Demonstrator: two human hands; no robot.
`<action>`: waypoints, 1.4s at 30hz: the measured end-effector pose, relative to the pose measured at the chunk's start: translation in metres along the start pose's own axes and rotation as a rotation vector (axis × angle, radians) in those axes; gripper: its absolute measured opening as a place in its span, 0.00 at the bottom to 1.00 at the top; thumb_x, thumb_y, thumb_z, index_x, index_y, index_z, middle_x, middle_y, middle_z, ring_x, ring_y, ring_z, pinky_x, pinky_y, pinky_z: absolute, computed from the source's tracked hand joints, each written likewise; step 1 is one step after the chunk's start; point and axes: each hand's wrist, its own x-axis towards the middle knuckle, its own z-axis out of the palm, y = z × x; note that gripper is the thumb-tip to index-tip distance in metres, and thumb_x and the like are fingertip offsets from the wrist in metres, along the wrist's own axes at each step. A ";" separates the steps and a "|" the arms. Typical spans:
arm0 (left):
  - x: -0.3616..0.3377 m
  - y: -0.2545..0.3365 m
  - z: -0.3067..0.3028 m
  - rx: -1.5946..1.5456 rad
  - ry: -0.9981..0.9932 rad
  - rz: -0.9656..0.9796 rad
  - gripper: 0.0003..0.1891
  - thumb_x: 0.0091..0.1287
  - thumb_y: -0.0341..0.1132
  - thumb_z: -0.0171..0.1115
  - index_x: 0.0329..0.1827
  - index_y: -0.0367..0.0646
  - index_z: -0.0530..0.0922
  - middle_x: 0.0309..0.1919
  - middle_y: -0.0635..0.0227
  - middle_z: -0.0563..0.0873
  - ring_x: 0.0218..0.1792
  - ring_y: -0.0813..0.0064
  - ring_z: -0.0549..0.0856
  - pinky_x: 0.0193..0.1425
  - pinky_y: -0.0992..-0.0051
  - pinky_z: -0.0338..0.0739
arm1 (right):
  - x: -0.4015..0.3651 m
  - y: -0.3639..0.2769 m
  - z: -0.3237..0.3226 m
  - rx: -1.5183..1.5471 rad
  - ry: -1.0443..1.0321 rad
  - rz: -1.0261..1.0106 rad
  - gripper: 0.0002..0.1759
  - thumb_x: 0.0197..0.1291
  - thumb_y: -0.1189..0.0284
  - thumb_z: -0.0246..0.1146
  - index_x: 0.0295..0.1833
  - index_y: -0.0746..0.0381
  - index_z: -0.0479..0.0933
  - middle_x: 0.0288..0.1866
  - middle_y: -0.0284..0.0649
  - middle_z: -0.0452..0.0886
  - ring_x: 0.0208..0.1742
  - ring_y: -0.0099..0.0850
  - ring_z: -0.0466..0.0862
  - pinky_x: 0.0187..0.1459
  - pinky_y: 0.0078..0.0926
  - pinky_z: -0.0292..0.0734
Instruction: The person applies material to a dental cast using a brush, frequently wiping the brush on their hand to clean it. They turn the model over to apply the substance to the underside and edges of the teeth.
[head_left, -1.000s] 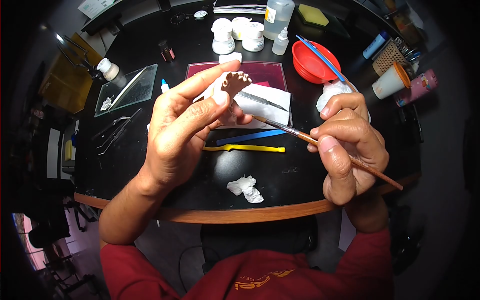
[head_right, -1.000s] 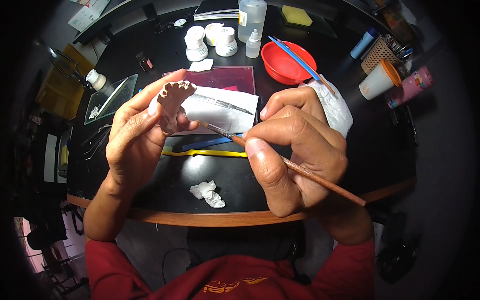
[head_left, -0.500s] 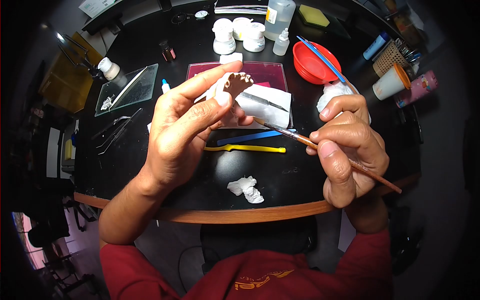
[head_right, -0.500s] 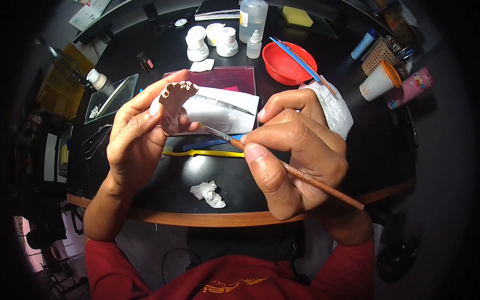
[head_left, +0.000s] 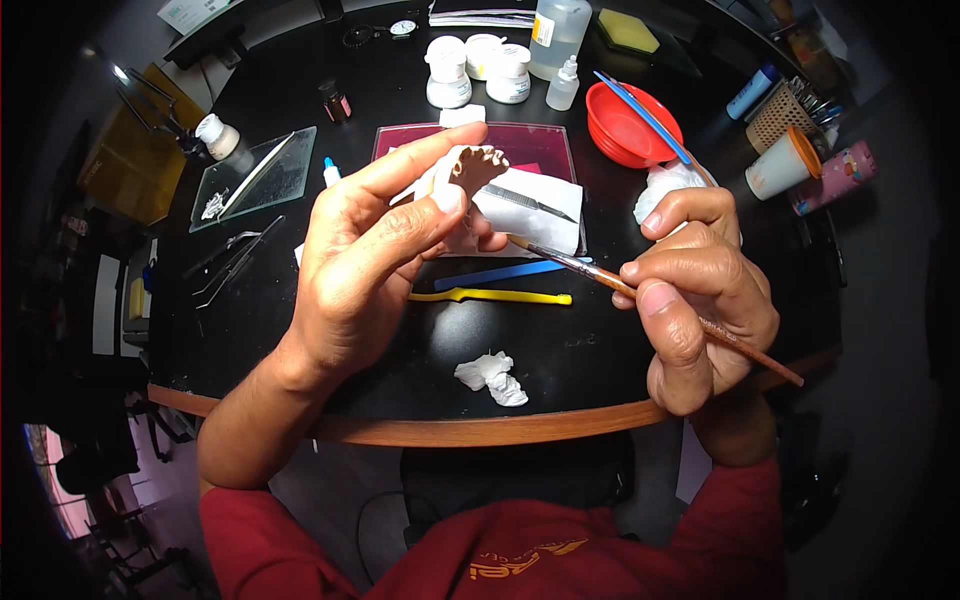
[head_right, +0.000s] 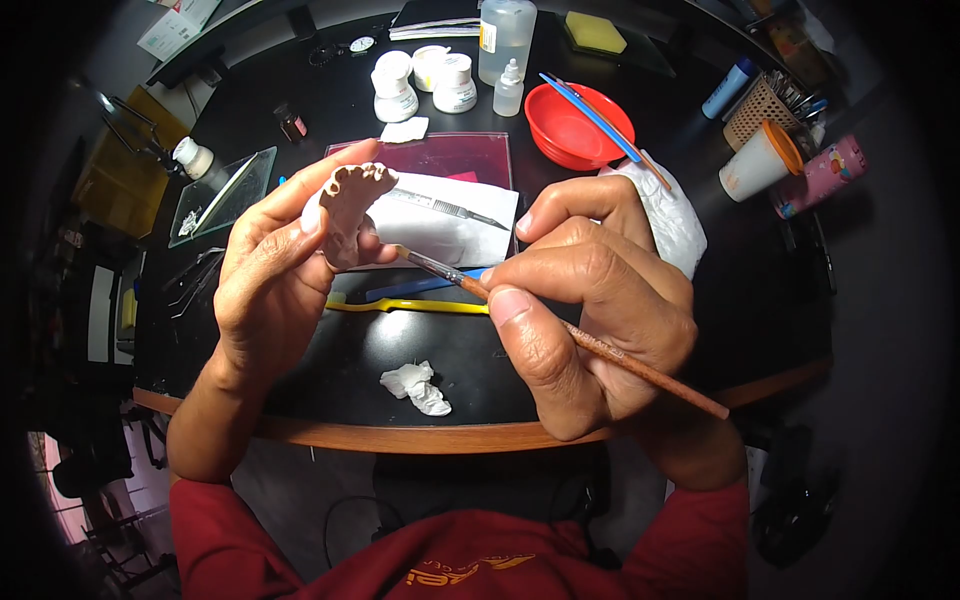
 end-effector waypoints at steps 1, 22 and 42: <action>0.000 0.000 0.000 -0.001 0.001 -0.001 0.37 0.72 0.41 0.61 0.79 0.24 0.67 0.64 0.49 0.82 0.48 0.73 0.84 0.63 0.60 0.85 | 0.000 0.000 0.000 0.000 -0.001 0.000 0.05 0.60 0.78 0.66 0.40 0.66 0.84 0.32 0.40 0.88 0.43 0.39 0.80 0.49 0.35 0.76; 0.005 -0.001 -0.008 -0.354 0.000 -0.110 0.29 0.78 0.38 0.58 0.75 0.25 0.71 0.58 0.53 0.86 0.47 0.71 0.89 0.60 0.61 0.89 | -0.004 0.000 -0.006 0.036 0.000 -0.030 0.07 0.60 0.78 0.64 0.44 0.65 0.82 0.33 0.38 0.86 0.44 0.38 0.79 0.50 0.35 0.75; 0.004 -0.001 -0.008 -0.343 -0.008 -0.088 0.27 0.79 0.33 0.56 0.76 0.24 0.69 0.60 0.50 0.85 0.49 0.69 0.89 0.60 0.61 0.88 | -0.002 0.001 -0.002 0.004 -0.008 -0.053 0.07 0.58 0.78 0.65 0.42 0.66 0.83 0.32 0.39 0.86 0.42 0.39 0.79 0.48 0.35 0.76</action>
